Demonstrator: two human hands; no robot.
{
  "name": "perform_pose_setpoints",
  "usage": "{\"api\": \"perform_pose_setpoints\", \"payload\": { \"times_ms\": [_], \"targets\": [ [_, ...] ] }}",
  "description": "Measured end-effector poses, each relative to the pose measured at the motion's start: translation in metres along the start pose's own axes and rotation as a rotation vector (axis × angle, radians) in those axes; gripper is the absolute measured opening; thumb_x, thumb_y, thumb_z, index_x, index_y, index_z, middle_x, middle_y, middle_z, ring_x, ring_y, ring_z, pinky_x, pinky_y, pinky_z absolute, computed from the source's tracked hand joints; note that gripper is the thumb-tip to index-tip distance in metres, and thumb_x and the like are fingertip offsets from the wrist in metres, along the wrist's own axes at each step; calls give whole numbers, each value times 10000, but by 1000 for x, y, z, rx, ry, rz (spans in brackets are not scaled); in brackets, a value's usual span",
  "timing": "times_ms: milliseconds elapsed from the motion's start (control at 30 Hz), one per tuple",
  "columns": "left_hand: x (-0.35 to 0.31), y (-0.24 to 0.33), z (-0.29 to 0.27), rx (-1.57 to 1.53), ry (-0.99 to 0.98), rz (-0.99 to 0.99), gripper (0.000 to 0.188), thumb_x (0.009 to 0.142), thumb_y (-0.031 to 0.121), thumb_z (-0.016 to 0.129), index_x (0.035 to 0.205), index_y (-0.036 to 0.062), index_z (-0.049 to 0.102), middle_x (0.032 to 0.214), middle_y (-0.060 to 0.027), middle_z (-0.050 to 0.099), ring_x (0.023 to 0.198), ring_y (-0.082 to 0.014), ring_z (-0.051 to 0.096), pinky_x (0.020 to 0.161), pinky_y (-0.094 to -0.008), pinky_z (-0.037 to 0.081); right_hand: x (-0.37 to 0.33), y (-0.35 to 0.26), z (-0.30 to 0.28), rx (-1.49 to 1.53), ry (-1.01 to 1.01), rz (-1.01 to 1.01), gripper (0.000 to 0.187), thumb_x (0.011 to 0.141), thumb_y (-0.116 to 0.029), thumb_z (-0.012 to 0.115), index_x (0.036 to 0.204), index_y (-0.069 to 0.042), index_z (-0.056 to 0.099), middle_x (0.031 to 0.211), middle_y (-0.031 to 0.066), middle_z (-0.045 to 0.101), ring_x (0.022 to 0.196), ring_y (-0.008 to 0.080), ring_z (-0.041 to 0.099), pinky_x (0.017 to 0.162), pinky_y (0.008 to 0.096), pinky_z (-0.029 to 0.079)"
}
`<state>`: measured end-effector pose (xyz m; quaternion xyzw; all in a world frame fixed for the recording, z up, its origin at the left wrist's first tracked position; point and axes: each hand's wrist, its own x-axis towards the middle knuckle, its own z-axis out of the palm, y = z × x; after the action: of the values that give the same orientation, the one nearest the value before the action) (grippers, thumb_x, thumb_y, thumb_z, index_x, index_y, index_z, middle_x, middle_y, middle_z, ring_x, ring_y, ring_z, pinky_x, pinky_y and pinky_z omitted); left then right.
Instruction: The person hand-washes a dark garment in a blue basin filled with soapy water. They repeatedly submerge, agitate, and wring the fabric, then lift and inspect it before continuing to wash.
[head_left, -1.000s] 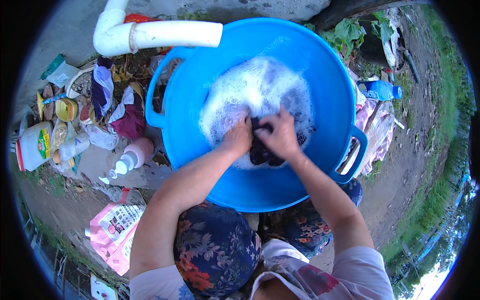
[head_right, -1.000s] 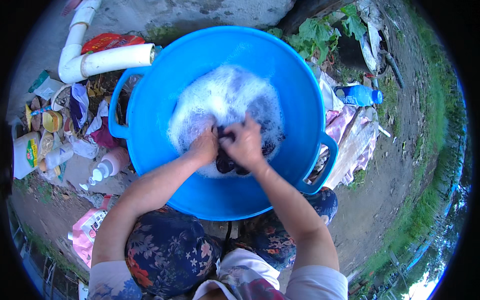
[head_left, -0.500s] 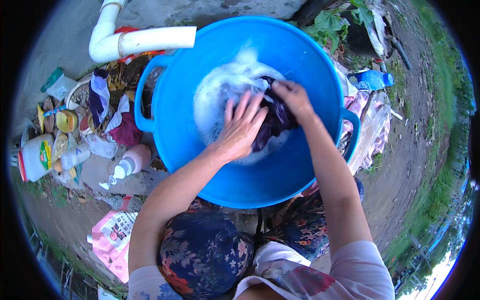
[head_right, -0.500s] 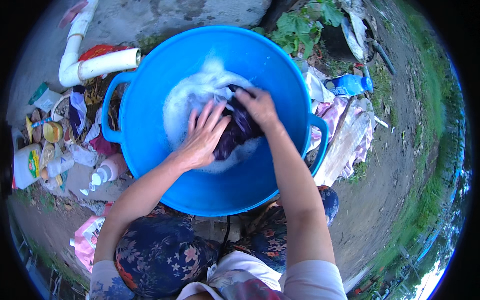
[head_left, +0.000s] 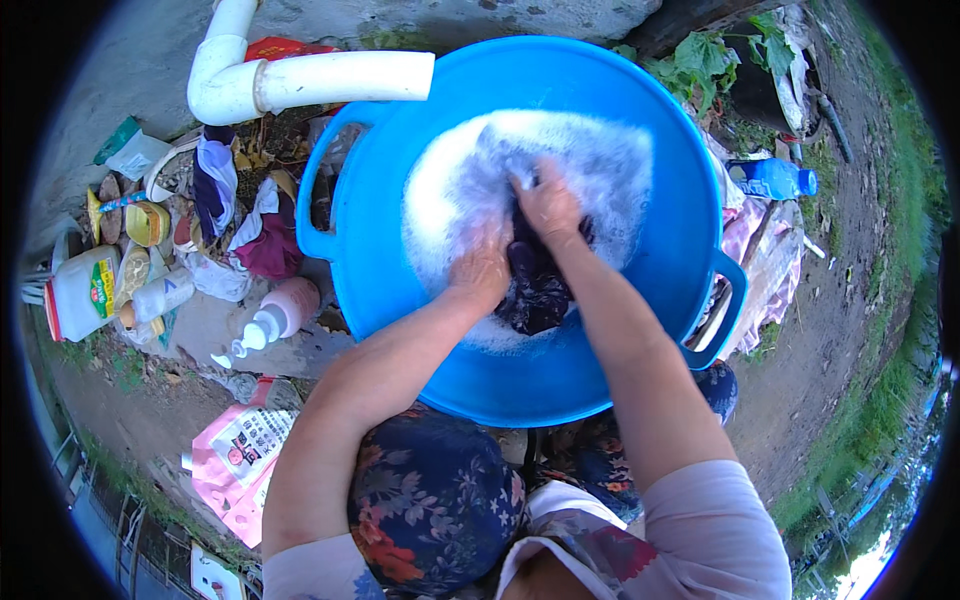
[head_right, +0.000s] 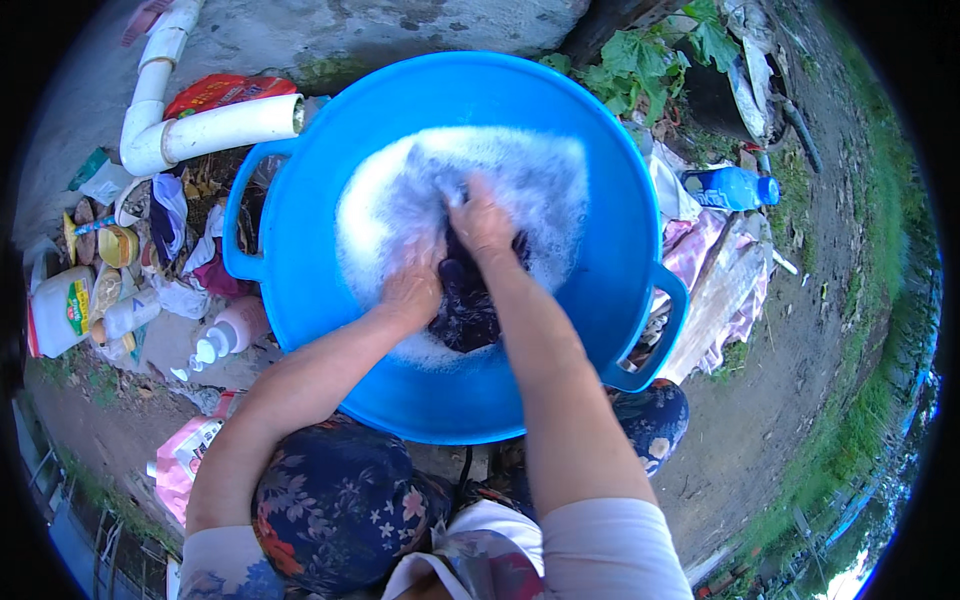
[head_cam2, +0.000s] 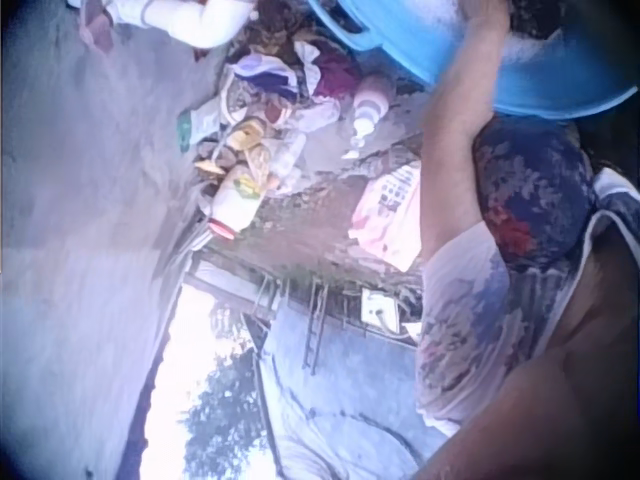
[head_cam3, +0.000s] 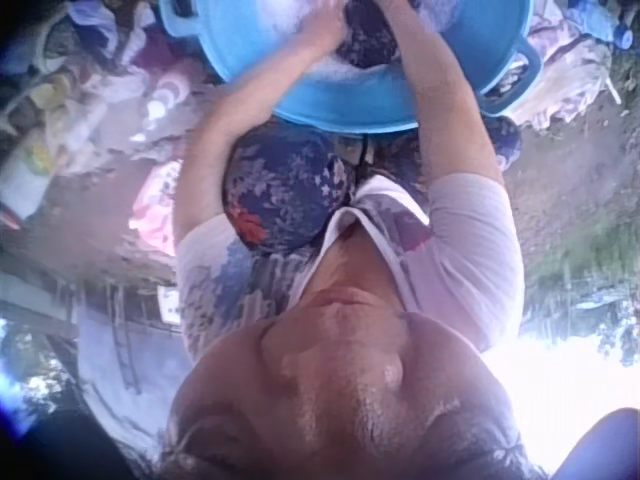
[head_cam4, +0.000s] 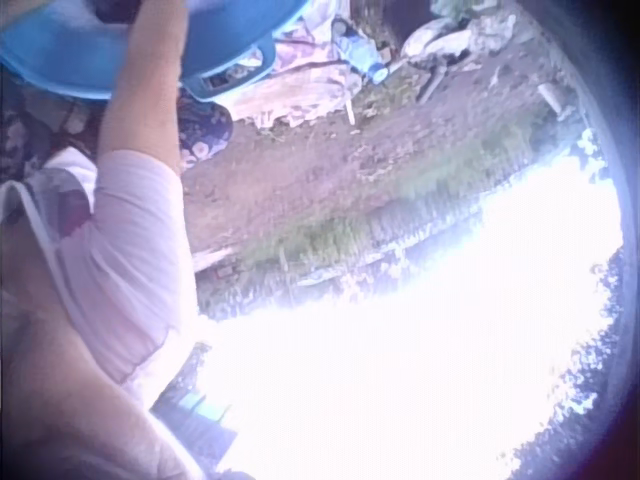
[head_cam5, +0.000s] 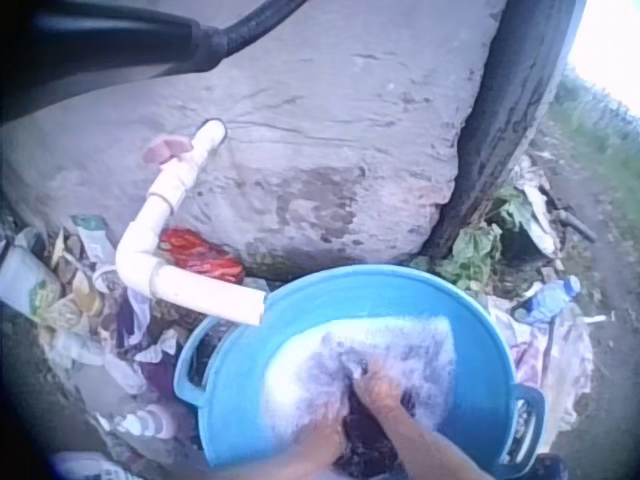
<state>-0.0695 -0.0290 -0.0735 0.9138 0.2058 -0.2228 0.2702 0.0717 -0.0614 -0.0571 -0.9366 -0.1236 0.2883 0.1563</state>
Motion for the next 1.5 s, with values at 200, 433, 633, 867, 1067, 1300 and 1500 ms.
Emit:
{"api": "perform_pose_setpoints", "payload": {
  "times_ms": [200,433,633,867,1067,1300,1500],
  "targets": [
    [-6,-2,-13,-40,-127,-43,658,870,113,429,1466,93,153,1502,-118,176,1362,-354,201,1113,-493,162,-59,46,-15,477,-117,-297,369,792,-298,680,1085,-80,628,1006,165,661,894,265,636,796,358,487],
    [6,7,-11,-172,377,27,410,830,96,473,1239,69,479,1251,-214,465,1167,-381,425,967,-481,351,-12,31,17,80,205,-323,444,789,-402,633,1144,-138,596,962,168,665,914,331,633,823,409,489],
    [14,12,-77,-372,701,386,437,615,-140,551,1008,44,607,1052,-120,534,987,-339,488,864,-435,422,-13,52,-68,923,-141,36,484,842,-373,603,1071,53,616,978,128,660,918,211,604,833,332,456],
    [-13,34,-36,-447,408,152,670,833,328,566,1427,180,295,1487,-245,124,1363,-498,48,1055,-629,135,-77,75,20,230,337,-214,318,824,-351,618,940,-58,574,1272,265,455,1104,457,453,980,506,352],
    [36,-22,18,-586,436,384,395,881,75,516,1274,88,478,1297,-207,425,1138,-386,435,949,-420,380,-33,67,37,45,273,-388,294,764,-283,650,957,-84,552,1034,224,540,988,408,502,813,528,418],
    [15,29,-65,-208,368,569,416,785,148,637,1186,157,529,939,-84,586,896,-295,584,792,-428,431,-22,68,-44,813,42,65,382,816,-351,595,1044,-44,608,1000,205,610,895,326,603,794,409,475],
    [-38,16,-51,46,-157,73,1025,663,243,810,1458,113,177,1489,-239,17,1293,-540,190,995,-676,194,-108,56,-5,-116,6,-191,514,792,-242,653,1272,-152,494,1355,245,344,1199,468,350,926,569,367]
  ]
}}
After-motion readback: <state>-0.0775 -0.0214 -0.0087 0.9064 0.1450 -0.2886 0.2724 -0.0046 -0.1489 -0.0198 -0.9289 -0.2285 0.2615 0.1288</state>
